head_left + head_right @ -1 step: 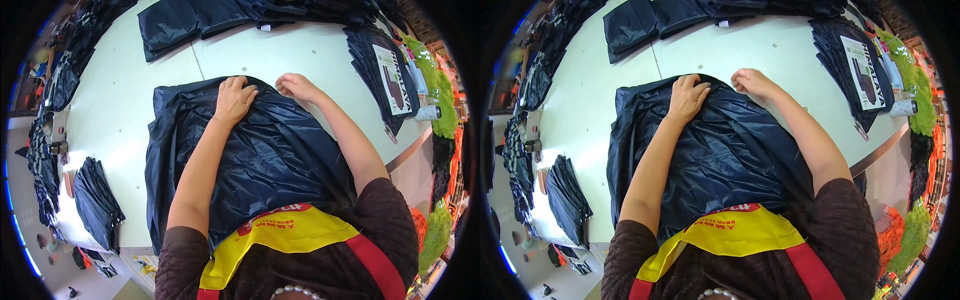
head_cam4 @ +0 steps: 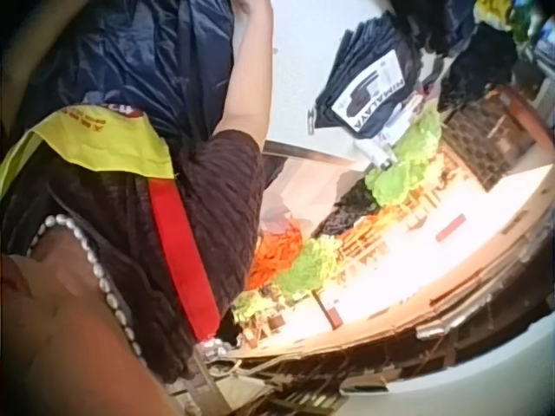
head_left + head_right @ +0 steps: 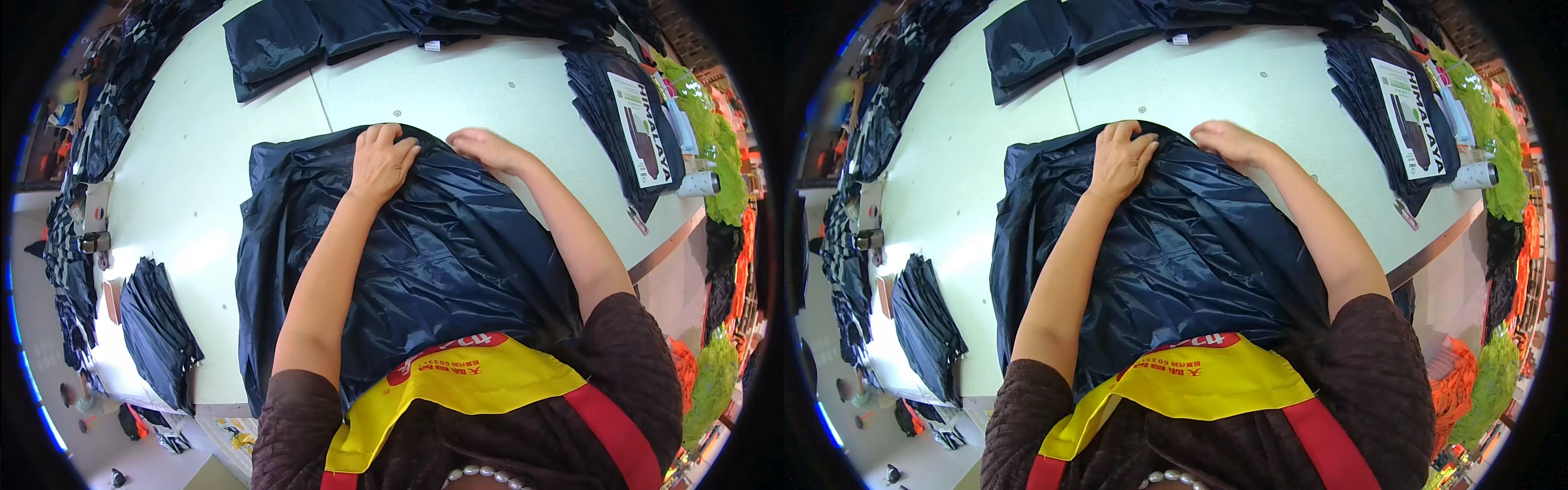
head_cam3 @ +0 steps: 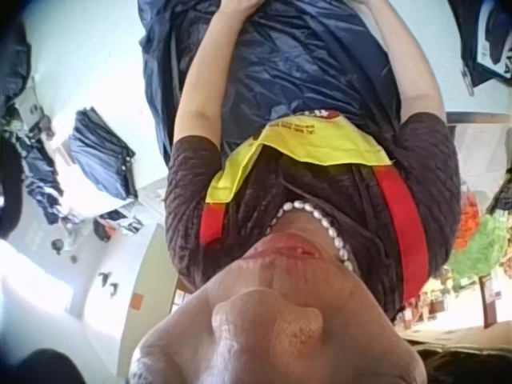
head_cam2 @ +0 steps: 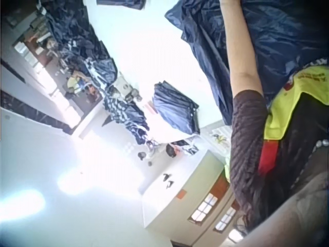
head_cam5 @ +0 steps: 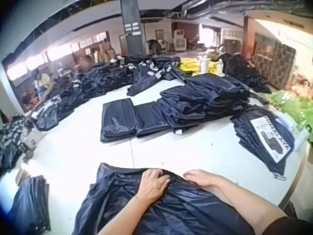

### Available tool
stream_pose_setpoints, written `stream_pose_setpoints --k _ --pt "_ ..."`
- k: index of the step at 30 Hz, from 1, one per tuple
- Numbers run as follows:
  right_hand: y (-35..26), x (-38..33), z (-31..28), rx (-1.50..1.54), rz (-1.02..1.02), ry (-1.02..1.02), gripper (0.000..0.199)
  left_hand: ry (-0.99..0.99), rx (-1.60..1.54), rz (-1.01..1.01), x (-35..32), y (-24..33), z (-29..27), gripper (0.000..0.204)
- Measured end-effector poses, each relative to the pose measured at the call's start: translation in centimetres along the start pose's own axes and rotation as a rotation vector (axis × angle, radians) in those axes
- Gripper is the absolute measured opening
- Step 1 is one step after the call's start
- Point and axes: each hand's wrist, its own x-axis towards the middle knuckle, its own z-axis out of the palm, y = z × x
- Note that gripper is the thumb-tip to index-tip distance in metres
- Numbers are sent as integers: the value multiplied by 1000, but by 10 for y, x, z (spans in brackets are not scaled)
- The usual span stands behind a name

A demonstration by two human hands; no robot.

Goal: The person folds a dark jacket on a table, aligns the sleeves, zips it, and folds it into a compact rectangle. They then place the folded jacket into a plastic bag and set it aside. The person repeats the process with another jacket.

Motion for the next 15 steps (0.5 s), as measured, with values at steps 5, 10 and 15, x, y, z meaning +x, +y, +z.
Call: stream_pose_setpoints --k 5,10,15 --pt "2 -19 10 434 298 -357 30 39 -114 14 7 6 -18 15" --pt "-24 -38 7 679 138 -291 24 96 -183 -8 -7 7 -28 14" --pt "-66 -37 -29 -576 -324 -66 17 159 -135 99 -18 18 -18 16"
